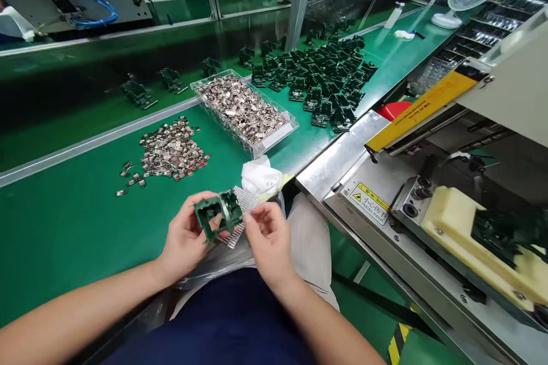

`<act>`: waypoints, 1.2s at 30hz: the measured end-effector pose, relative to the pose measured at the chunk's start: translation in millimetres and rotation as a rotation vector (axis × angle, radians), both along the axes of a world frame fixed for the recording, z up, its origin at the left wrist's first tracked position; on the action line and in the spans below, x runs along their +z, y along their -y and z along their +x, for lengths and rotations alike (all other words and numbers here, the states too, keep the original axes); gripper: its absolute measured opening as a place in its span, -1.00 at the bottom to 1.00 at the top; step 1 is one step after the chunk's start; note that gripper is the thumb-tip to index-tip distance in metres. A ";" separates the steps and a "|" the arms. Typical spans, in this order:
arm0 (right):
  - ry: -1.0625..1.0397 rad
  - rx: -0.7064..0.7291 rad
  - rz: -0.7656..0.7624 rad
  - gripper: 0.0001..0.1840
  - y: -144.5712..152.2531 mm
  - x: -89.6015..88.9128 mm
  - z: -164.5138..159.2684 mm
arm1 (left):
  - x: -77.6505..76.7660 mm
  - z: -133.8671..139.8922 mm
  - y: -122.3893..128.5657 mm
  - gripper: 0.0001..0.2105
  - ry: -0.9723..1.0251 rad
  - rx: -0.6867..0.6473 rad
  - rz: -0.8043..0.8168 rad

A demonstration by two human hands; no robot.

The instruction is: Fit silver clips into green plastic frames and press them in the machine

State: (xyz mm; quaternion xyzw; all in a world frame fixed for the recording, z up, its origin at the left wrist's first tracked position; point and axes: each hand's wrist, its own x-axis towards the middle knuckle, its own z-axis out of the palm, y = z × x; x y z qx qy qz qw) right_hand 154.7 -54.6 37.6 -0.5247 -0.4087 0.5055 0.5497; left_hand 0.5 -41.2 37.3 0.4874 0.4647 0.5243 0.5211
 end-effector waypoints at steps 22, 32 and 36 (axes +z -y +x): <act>0.235 0.059 0.134 -0.57 -4.4 -82.1 -2.5 | -24.1 28.9 -52.1 -0.55 0.121 0.032 -0.066; 0.470 0.395 0.104 -0.67 -1.2 -84.3 23.0 | -22.0 29.1 -52.3 -0.54 0.136 0.033 -0.091; 0.583 0.302 0.115 -0.83 -5.8 -46.0 36.0 | -27.1 27.1 -49.5 -0.57 0.142 0.002 -0.056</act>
